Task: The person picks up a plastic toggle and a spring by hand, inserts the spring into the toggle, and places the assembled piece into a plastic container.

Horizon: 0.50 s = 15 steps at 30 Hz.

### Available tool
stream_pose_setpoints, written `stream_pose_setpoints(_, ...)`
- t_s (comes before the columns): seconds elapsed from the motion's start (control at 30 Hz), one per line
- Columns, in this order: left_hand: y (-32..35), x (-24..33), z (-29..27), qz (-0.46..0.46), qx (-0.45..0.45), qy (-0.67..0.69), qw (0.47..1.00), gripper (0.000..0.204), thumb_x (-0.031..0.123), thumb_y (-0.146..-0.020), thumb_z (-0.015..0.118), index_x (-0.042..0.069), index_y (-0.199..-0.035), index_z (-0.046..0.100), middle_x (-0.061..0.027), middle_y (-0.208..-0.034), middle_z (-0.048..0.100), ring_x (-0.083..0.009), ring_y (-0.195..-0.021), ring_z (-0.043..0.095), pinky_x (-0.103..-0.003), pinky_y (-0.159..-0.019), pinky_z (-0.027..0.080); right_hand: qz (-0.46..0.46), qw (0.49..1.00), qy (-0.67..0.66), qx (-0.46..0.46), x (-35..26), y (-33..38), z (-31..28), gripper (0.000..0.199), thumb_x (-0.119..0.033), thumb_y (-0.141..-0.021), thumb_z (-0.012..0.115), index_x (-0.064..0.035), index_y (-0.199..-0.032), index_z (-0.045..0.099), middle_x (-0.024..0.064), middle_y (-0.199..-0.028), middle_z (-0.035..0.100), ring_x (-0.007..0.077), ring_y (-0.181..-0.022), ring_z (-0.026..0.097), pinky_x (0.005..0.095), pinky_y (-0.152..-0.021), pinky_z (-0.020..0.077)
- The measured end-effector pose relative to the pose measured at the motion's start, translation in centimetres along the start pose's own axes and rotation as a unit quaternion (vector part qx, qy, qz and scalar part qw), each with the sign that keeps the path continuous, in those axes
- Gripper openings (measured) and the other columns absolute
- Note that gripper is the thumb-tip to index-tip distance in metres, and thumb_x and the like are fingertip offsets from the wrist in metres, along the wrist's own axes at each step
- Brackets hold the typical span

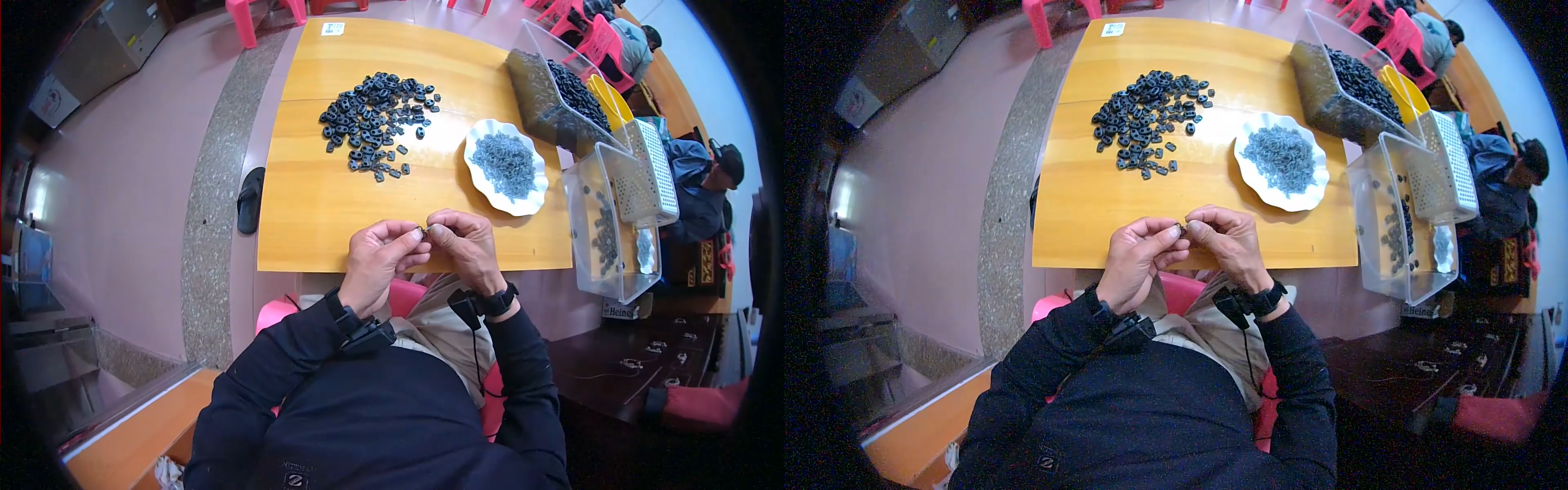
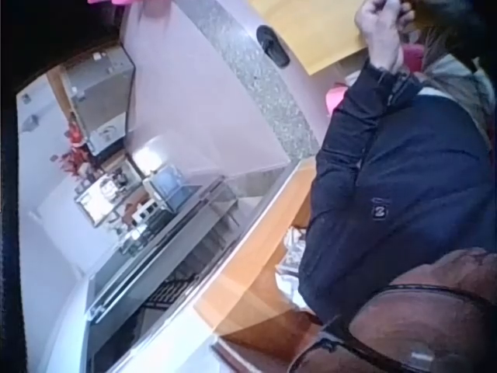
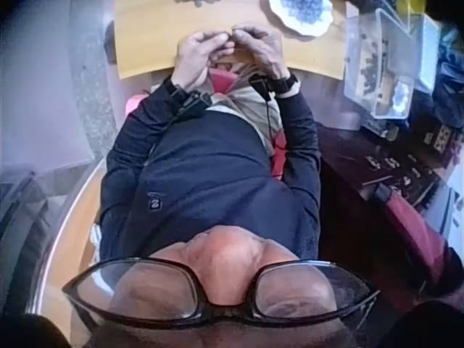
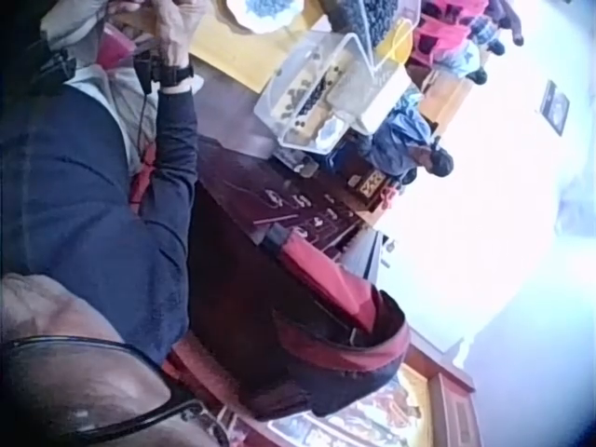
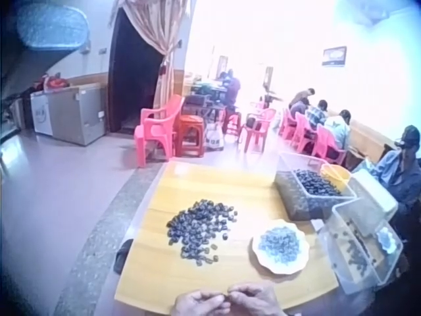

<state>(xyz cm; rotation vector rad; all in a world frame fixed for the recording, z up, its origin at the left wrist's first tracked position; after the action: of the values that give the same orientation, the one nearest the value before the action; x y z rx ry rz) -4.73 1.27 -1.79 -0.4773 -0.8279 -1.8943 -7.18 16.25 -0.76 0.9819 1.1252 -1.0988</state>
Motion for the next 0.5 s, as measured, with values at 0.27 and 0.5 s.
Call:
stream_pose_setpoints(0.27,-0.27,0.03,-0.07,0.015,0.012,0.023,1.000,0.015,0.003,-0.088,0.062,-0.004,-0.102,0.060,-0.0105,-0.089,0.066,-0.0140,-0.076,0.067,-0.022,-0.068,0.057,0.018,1.000,-0.002,0.008,0.45,0.05,0.09,0.010,-0.006,-0.087,0.066,0.0005,-0.095,0.068,0.0011,-0.087,0.066,0.0061,-0.077,0.058,0.0203,-0.070,0.0483)
stream_pose_setpoints(0.5,-0.33,-0.03,-0.12,0.014,0.010,0.017,1.000,0.014,0.002,-0.088,0.062,-0.004,-0.101,0.060,-0.0102,-0.088,0.066,-0.0141,-0.075,0.067,-0.022,-0.069,0.057,-0.022,0.997,0.075,-0.026,0.05,-0.06,0.22,0.011,-0.005,-0.089,0.063,0.0022,-0.096,0.067,0.0020,-0.089,0.066,0.0069,-0.079,0.058,0.0206,-0.071,0.0481)
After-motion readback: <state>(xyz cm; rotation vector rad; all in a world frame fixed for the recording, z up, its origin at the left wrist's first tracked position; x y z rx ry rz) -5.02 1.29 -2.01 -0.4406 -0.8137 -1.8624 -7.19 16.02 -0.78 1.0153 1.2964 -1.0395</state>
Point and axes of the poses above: each hand's wrist, its own y-axis away from the middle knuckle, its own z-axis out of the palm, x = y × z, the point moved 5 cm from there along -y, towards the middle knuckle
